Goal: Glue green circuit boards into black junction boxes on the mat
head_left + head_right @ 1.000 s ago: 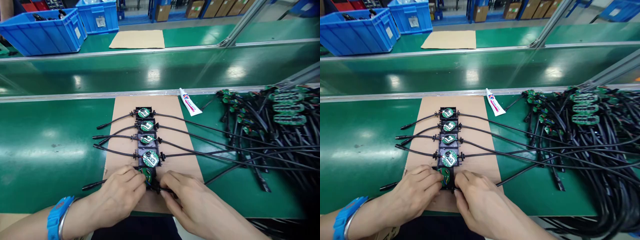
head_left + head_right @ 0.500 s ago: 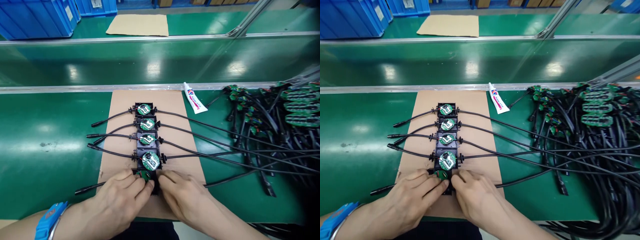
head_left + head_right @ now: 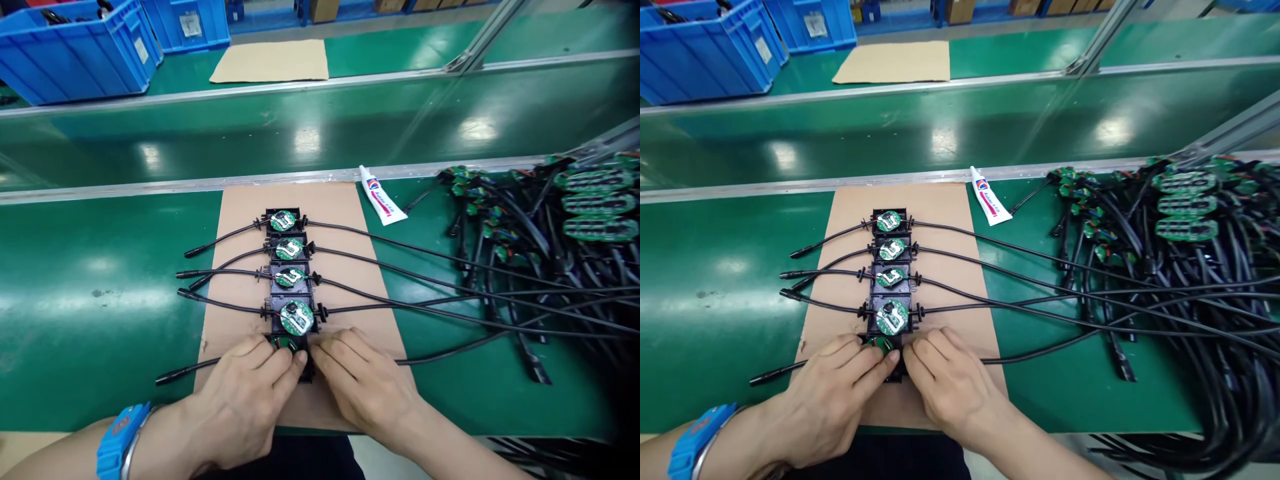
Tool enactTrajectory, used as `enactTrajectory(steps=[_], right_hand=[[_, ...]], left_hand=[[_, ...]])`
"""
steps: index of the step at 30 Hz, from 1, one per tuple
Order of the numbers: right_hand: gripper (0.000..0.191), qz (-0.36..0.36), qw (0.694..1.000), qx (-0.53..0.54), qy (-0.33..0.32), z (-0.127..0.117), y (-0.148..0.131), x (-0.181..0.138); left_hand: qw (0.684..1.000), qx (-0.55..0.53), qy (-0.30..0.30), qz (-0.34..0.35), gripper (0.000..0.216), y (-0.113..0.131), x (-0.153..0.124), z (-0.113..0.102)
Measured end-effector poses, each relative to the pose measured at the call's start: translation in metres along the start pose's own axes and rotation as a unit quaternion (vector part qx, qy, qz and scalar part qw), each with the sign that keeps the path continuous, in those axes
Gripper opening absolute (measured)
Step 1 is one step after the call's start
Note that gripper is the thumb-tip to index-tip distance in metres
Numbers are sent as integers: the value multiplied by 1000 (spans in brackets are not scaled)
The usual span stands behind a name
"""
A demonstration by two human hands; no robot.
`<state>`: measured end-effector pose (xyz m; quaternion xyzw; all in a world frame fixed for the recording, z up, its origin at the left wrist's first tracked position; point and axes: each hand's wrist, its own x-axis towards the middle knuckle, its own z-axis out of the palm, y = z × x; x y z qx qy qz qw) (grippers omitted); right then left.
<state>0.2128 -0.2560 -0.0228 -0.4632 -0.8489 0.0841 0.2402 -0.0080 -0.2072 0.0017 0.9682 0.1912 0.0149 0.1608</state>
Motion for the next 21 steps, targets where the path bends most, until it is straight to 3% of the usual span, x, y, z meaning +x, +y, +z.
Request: enactTrajectory(steps=[8, 13, 16, 18, 21], right_hand=[[30, -33, 996, -5, -83, -2, 1, 4], [25, -27, 998, -11, -59, -9, -1, -3], [18, 1, 999, 42, -34, -19, 8, 2], [23, 30, 999, 21, 7, -22, 20, 10], [20, 70, 997, -10, 26, -19, 37, 19]], left_hand=[[999, -26, -15, -41, 50, 6, 11, -8], [998, -46, 38, -10, 48, 6, 0, -8], [988, -95, 120, -11, 37, -9, -4, -16], [982, -74, 165, -56, 32, -28, 0, -20], [982, -18, 152, -110, 15, -55, 9, -23]])
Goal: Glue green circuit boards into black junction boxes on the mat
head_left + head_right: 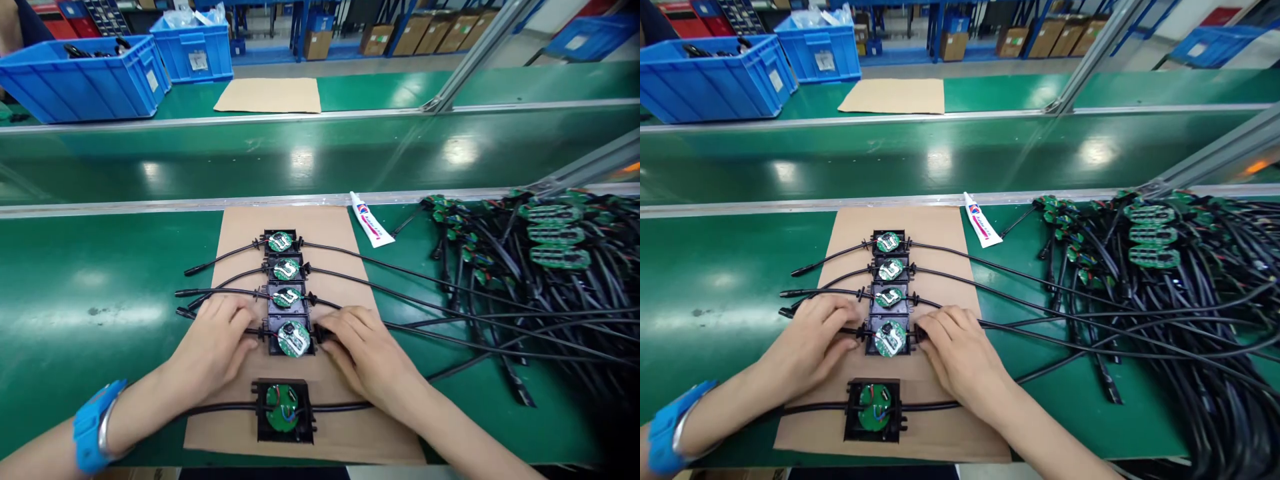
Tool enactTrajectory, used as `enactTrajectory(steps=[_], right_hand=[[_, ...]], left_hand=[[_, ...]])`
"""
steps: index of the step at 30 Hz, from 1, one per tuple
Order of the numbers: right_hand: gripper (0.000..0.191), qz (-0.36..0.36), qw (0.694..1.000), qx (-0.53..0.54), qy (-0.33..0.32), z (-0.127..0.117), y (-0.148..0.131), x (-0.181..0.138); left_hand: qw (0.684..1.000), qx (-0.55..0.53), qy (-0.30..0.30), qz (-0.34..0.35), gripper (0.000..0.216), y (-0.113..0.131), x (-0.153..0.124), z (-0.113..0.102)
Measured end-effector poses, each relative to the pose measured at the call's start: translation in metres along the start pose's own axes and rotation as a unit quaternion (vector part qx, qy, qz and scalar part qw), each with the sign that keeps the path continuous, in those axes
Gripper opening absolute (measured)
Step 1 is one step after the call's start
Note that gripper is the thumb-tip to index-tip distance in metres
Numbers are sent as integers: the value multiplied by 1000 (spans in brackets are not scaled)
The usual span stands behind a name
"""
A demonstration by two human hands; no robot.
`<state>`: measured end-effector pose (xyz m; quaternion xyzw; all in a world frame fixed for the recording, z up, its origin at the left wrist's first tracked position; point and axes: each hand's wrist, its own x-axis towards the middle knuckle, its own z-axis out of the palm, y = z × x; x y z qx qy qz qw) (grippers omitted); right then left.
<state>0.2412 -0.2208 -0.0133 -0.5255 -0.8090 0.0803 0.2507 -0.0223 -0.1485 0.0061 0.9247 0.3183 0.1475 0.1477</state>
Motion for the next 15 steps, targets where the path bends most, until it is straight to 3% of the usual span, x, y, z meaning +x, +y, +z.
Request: enactTrajectory(steps=[5, 8, 15], right_hand=[[17, -7, 997, 78, -4, -14, 0, -5], [21, -8, 995, 71, -73, -30, -11, -6], [23, 36, 986, 30, -162, -21, -22, 16]], left_hand=[[997, -69, -31, -18, 18, -4, -1, -6], [990, -115, -73, -39, 18, 5, -6, -12], [994, -54, -79, -43, 22, 6, 8, -2]])
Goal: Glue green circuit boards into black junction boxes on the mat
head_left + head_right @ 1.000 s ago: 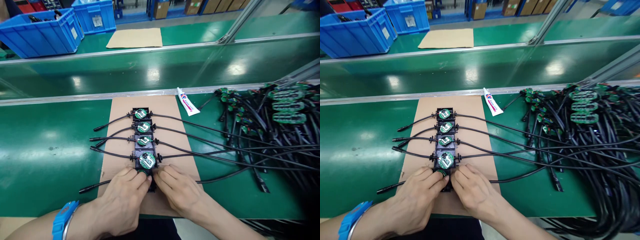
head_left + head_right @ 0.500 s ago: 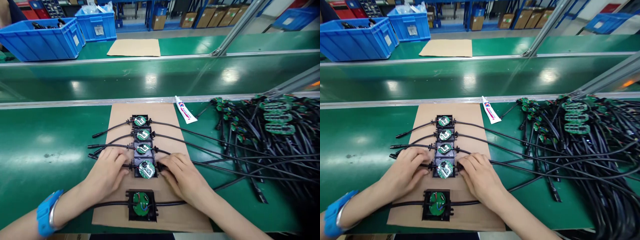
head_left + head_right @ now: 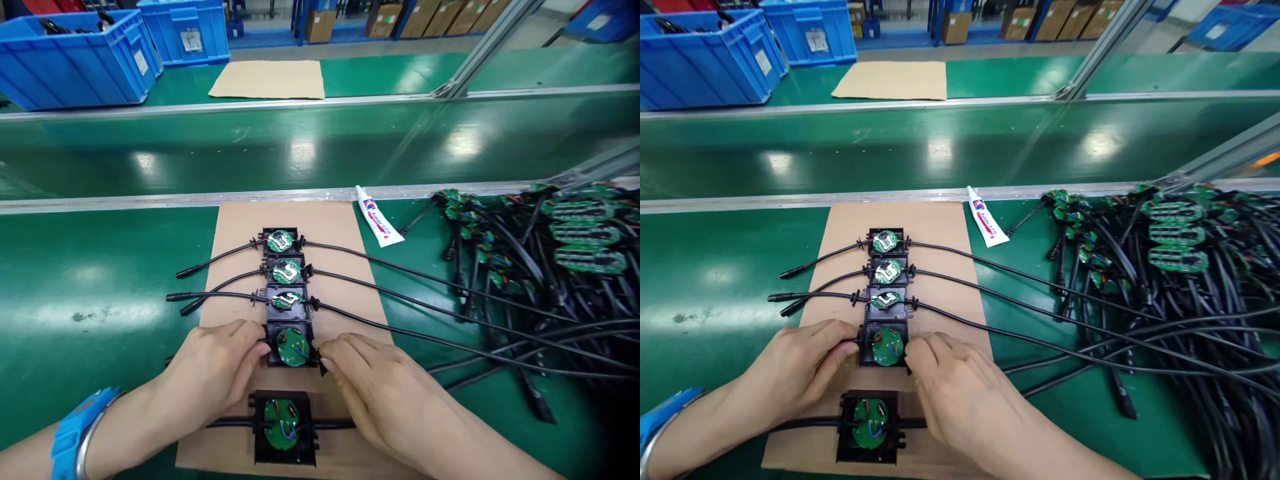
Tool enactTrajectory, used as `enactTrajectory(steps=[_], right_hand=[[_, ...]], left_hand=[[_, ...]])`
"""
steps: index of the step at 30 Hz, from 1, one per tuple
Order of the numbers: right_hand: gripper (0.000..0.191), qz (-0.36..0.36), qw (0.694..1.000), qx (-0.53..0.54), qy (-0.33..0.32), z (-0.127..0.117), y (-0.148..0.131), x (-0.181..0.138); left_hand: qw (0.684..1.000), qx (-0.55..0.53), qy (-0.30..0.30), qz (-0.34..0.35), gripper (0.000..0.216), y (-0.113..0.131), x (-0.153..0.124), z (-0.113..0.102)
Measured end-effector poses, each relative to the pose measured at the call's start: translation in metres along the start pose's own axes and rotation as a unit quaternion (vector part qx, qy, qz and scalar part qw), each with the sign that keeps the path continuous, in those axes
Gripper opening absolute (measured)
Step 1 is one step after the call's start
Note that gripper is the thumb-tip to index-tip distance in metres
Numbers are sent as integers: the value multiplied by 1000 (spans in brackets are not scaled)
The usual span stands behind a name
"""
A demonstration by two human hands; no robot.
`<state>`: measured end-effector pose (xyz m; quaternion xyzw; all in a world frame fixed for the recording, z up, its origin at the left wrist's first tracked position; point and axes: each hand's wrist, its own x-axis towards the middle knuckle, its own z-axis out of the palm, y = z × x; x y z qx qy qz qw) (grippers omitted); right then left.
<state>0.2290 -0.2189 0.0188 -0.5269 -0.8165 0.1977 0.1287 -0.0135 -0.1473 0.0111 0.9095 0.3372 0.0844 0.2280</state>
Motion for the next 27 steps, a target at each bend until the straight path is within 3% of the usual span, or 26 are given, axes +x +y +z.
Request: enactTrajectory(steps=[9, 15, 20, 27], right_hand=[[22, -16, 997, -54, -46, 4, -8, 15], [36, -53, 989, -135, -9, 23, -6, 19], [38, -49, 988, -142, 25, 28, -7, 18], [40, -52, 987, -147, 29, 27, -7, 16]], left_hand=[[1000, -29, -6, -7, 18, 0, 9, -1], [997, -67, 18, 24, 11, -5, 10, -1], [990, 46, 82, 106, 16, -8, 2, 8], [958, 203, 47, 196, 27, -2, 2, 9]])
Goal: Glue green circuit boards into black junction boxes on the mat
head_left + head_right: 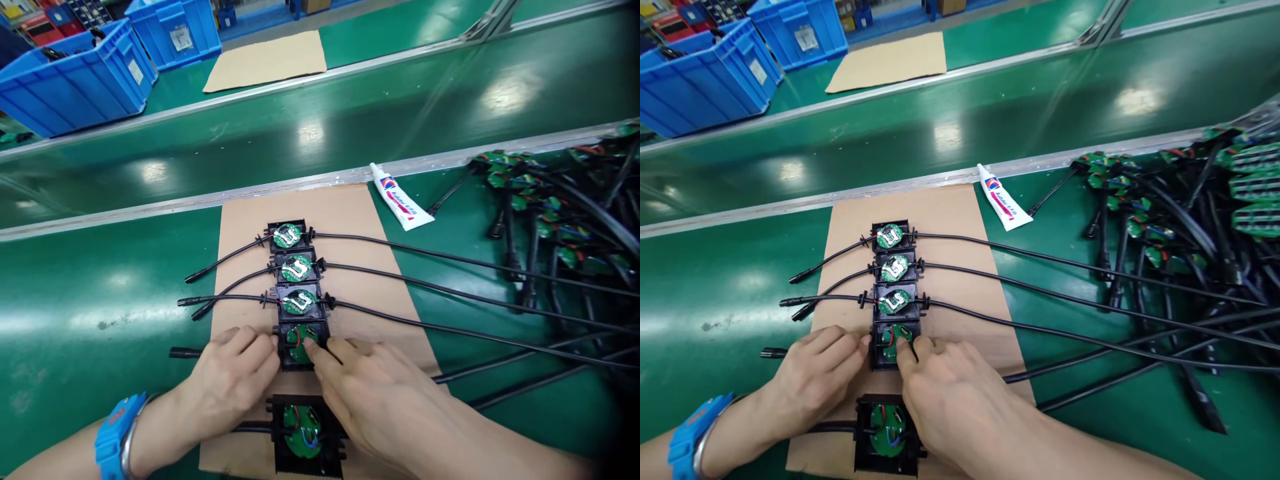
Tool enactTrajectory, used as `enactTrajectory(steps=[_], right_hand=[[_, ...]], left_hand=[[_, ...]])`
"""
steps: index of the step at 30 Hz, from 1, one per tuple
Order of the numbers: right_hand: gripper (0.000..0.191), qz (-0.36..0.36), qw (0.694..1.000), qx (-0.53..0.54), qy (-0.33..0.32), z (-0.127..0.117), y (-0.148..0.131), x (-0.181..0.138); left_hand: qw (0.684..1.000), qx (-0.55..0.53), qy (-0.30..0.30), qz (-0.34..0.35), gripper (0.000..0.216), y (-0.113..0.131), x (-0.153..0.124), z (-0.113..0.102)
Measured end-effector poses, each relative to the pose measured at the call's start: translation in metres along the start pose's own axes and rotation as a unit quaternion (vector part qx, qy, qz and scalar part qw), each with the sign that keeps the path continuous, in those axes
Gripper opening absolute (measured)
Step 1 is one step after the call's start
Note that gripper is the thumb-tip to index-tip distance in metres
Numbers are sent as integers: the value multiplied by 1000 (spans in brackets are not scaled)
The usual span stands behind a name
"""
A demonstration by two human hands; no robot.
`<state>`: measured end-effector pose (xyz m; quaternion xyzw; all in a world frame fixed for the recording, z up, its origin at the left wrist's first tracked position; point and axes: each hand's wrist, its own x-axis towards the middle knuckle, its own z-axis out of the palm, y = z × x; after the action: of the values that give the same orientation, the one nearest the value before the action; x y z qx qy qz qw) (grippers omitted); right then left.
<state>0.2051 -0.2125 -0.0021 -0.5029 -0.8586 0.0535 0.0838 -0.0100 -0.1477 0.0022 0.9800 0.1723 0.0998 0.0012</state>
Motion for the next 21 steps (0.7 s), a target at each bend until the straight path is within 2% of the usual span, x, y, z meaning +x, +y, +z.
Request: enactTrajectory(steps=[4, 7, 9, 12, 14, 17, 19, 21], right_hand=[[39, 7, 999, 20, -38, -1, -1, 4], [35, 32, 996, 45, -64, -4, -2, 4], [34, 54, 992, 92, -70, -9, 0, 0], [38, 87, 976, 173, -98, -21, 8, -8], [39, 122, 963, 204, -127, -28, 13, -13], [19, 156, 949, 224, -159, -34, 17, -15], [10, 145, 951, 222, -160, -33, 17, -15], [13, 114, 960, 214, -140, -28, 17, -13]], left_hand=[[996, 37, -77, 41, 21, 0, 6, -4], [993, 12, -115, 22, 17, -4, 10, -10], [995, -14, -89, -30, 18, -5, 12, -14], [993, -83, -9, -80, 17, -1, 14, -16], [991, -127, 1, -44, 18, 3, 15, -12], [989, -143, -34, 20, 22, 6, 14, -2], [989, -136, -40, 31, 24, 6, 12, 4], [991, -126, -40, 36, 25, 6, 10, 7]])
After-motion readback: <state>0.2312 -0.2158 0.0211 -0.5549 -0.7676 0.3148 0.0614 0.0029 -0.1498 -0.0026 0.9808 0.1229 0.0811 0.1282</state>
